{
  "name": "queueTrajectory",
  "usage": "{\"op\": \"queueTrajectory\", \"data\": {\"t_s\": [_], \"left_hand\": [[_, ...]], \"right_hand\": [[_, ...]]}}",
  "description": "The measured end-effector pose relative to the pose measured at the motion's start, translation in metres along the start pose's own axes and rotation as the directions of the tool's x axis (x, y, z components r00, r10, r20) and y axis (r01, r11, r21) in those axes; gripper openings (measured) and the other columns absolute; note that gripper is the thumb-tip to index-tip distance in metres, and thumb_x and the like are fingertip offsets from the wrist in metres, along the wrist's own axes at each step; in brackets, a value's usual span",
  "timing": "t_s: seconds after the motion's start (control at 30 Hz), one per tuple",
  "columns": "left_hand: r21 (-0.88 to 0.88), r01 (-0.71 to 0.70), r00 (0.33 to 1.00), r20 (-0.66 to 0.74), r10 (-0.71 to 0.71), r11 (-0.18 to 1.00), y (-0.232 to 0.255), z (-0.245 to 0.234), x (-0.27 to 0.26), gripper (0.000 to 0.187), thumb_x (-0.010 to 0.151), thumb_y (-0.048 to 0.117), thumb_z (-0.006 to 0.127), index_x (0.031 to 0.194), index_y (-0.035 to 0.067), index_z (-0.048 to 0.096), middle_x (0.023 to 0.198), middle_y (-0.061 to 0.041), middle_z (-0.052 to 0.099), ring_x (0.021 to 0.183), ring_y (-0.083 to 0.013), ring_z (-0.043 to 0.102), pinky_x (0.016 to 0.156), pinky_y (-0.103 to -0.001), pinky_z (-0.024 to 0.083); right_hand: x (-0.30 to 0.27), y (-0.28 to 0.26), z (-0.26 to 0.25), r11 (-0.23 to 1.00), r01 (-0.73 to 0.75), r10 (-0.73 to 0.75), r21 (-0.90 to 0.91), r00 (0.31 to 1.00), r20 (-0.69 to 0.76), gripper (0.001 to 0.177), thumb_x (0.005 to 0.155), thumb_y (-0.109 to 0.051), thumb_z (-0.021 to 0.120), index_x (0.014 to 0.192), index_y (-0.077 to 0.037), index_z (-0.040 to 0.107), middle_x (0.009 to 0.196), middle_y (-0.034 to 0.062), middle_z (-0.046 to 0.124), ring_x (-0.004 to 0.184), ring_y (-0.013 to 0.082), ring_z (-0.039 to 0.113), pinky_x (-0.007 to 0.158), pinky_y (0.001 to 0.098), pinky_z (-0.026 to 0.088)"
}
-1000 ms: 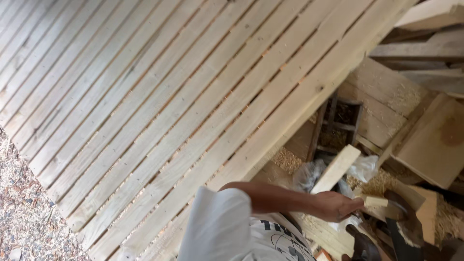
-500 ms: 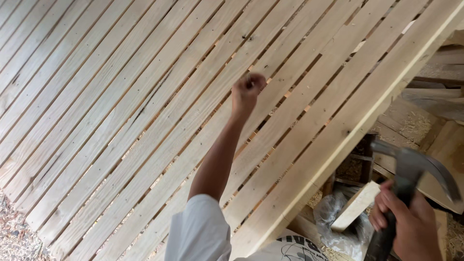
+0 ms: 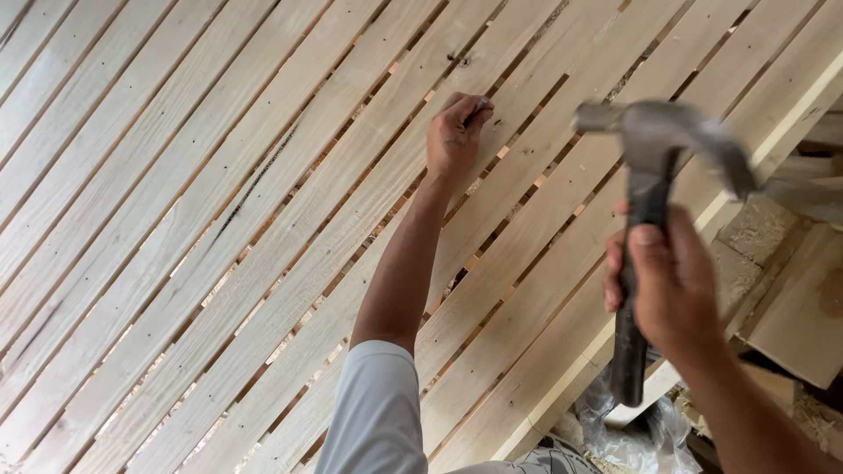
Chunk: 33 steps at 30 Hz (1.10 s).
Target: The person hammers several nails into a slatted wooden structure, using a hammer to drive each nail while holding it in place with their other hand.
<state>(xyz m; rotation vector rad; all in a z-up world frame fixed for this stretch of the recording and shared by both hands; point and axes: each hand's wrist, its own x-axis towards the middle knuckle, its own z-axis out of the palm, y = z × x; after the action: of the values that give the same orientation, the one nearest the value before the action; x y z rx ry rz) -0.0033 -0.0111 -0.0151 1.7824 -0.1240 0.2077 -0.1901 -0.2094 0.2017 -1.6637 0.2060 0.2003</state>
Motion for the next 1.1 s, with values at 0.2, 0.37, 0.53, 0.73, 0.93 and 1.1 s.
{"op": "queueTrajectory", "data": {"t_s": [0.2,0.37,0.53,0.73,0.93,1.1], "left_hand": [[0.039,0.022,1.000,-0.008,-0.021,0.999,0.008,0.000,0.000,0.009,0.094,0.009,0.072,0.101,0.005,0.074,0.099,-0.007,0.073,0.085,-0.0225,0.074,0.075,-0.033,0.058],[0.053,0.012,1.000,0.004,-0.013,0.999,0.005,0.001,0.000,0.010,0.093,0.011,0.073,0.101,0.005,0.075,0.100,-0.007,0.073,0.085,-0.0232,0.075,0.075,-0.032,0.059],[0.094,0.006,1.000,0.003,-0.007,0.996,-0.001,0.003,0.001,0.009,0.092,0.012,0.074,0.099,0.005,0.076,0.100,-0.007,0.073,0.085,-0.0240,0.075,0.075,-0.033,0.059],[0.146,0.018,1.000,0.008,-0.019,0.989,0.002,0.002,0.003,0.009,0.090,0.010,0.074,0.098,0.008,0.079,0.099,-0.007,0.074,0.085,-0.0250,0.074,0.074,-0.035,0.057],[0.145,0.054,0.998,-0.027,-0.051,0.988,0.005,0.005,-0.001,0.012,0.091,0.009,0.075,0.102,0.008,0.076,0.101,-0.006,0.074,0.086,-0.0242,0.075,0.075,-0.035,0.058],[0.169,0.055,0.998,0.019,-0.059,0.984,0.008,0.003,0.001,0.013,0.090,0.006,0.072,0.101,0.007,0.078,0.100,-0.007,0.074,0.086,-0.0255,0.074,0.074,-0.036,0.057]], "right_hand": [[0.024,0.024,0.024,0.999,0.004,-0.006,-0.041,0.999,-0.043,0.019,0.109,-0.018,0.046,0.117,-0.001,0.046,0.079,0.0049,0.052,0.051,0.0107,0.051,0.045,0.0282,0.046],[0.049,0.023,0.025,0.992,0.100,-0.104,-0.075,0.993,-0.059,0.020,0.110,-0.015,0.048,0.124,-0.001,0.044,0.079,0.0045,0.051,0.053,0.0102,0.051,0.047,0.0282,0.046],[0.089,0.045,0.045,0.873,0.003,-0.029,-0.488,0.999,-0.046,0.023,0.109,-0.019,0.048,0.120,0.000,0.043,0.073,0.0049,0.056,0.048,0.0150,0.058,0.040,0.0313,0.049],[0.100,0.061,0.055,0.729,-0.035,0.073,-0.683,0.997,0.028,0.022,0.108,-0.023,0.051,0.113,-0.002,0.046,0.067,0.0075,0.059,0.046,0.0180,0.060,0.035,0.0341,0.045],[0.093,0.071,0.049,0.763,0.269,-0.293,-0.587,0.954,0.057,0.023,0.112,-0.020,0.048,0.111,0.003,0.041,0.071,0.0091,0.058,0.051,0.0165,0.060,0.039,0.0319,0.045],[0.113,0.065,0.055,0.752,0.032,0.006,-0.658,0.998,0.056,0.023,0.110,-0.022,0.050,0.103,-0.001,0.043,0.068,0.0100,0.059,0.047,0.0203,0.059,0.037,0.0361,0.043]]}}
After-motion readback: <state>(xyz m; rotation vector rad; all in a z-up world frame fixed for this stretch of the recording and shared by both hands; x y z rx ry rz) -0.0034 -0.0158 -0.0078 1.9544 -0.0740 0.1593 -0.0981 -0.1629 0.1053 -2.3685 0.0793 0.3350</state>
